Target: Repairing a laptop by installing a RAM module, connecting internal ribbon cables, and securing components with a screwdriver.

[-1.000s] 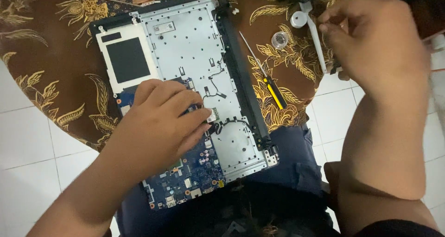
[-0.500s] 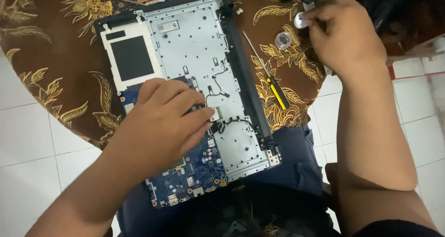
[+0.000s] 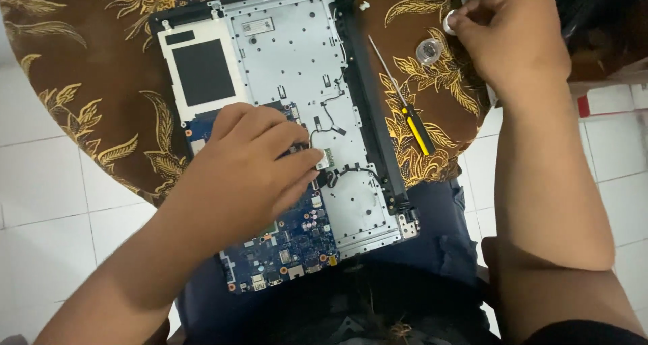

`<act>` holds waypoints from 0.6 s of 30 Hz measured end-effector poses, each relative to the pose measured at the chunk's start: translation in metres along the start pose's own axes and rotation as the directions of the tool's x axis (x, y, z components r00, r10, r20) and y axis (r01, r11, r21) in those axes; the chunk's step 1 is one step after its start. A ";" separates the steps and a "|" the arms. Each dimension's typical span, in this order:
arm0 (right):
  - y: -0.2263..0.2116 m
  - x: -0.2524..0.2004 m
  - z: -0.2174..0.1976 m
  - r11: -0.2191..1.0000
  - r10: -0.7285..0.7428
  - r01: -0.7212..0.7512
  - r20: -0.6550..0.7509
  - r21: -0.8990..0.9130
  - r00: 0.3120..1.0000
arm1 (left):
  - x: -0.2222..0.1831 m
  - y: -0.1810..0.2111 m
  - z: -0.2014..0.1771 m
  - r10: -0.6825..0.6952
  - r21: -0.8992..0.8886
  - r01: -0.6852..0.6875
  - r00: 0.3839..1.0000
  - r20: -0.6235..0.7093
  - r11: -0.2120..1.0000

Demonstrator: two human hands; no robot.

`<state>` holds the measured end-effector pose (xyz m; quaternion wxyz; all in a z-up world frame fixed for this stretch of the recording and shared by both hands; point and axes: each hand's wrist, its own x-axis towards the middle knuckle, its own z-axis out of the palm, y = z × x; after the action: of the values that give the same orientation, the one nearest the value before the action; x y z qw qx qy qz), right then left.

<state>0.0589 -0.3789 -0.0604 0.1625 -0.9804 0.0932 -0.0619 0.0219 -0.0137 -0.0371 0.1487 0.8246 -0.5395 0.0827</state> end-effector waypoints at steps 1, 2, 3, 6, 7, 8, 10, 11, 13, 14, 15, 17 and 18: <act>-0.010 0.000 -0.004 0.987 0.162 -0.162 0.061 -0.001 0.985 | -0.001 0.000 -0.001 -0.003 0.005 0.003 1.000 -0.004 1.000; -0.007 0.000 -0.002 0.987 0.161 -0.161 0.063 0.000 0.985 | -0.001 0.001 -0.001 -0.005 0.005 0.005 1.000 -0.002 1.000; -0.003 0.001 -0.001 0.992 0.127 -0.128 0.048 0.013 0.991 | 0.000 0.001 -0.002 -0.006 0.011 0.006 1.000 -0.010 1.000; 0.008 0.004 0.007 1.000 0.018 -0.018 -0.006 0.004 1.000 | -0.001 0.001 0.000 -0.014 0.012 0.014 1.000 -0.010 1.000; 0.012 0.005 0.010 0.998 -0.056 0.055 -0.040 -0.019 0.998 | -0.001 0.001 0.000 -0.019 0.005 0.019 1.000 0.000 1.000; 0.012 0.005 0.010 0.998 -0.057 0.056 -0.040 -0.020 0.998 | -0.001 0.001 0.001 -0.020 0.005 0.020 1.000 -0.001 1.000; 0.009 0.004 0.010 0.995 -0.068 0.064 -0.048 -0.075 0.997 | -0.002 0.001 0.001 -0.021 -0.013 0.021 1.000 -0.002 1.000; 0.013 0.003 0.010 0.995 -0.070 0.066 -0.047 -0.075 0.996 | -0.002 0.002 0.000 -0.023 -0.012 0.023 1.000 -0.002 1.000; 0.019 0.003 0.010 0.981 -0.187 0.181 -0.086 -0.070 0.979 | -0.003 0.002 -0.001 -0.013 0.032 0.013 1.000 -0.003 0.999; 0.016 -0.002 0.005 0.980 -0.191 0.185 -0.084 -0.069 0.978 | -0.002 0.002 -0.001 -0.018 0.033 0.018 1.000 -0.003 0.999; 0.013 -0.006 0.000 0.972 -0.228 0.223 -0.072 -0.072 0.971 | -0.002 0.002 -0.002 0.001 0.053 -0.001 1.000 -0.010 0.999; -0.002 -0.019 -0.009 0.961 -0.273 0.269 -0.057 -0.069 0.960 | -0.003 0.001 -0.003 0.011 0.076 -0.010 1.000 -0.014 0.997; -0.013 -0.028 -0.013 0.940 -0.333 0.336 -0.057 0.054 0.941 | -0.003 0.001 -0.003 0.005 0.018 -0.005 0.999 -0.037 1.000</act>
<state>0.0318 -0.3656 -0.0466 0.1784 -0.9746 -0.0728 -0.1145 0.0199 -0.0103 -0.0354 0.1513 0.8229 -0.5379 0.1032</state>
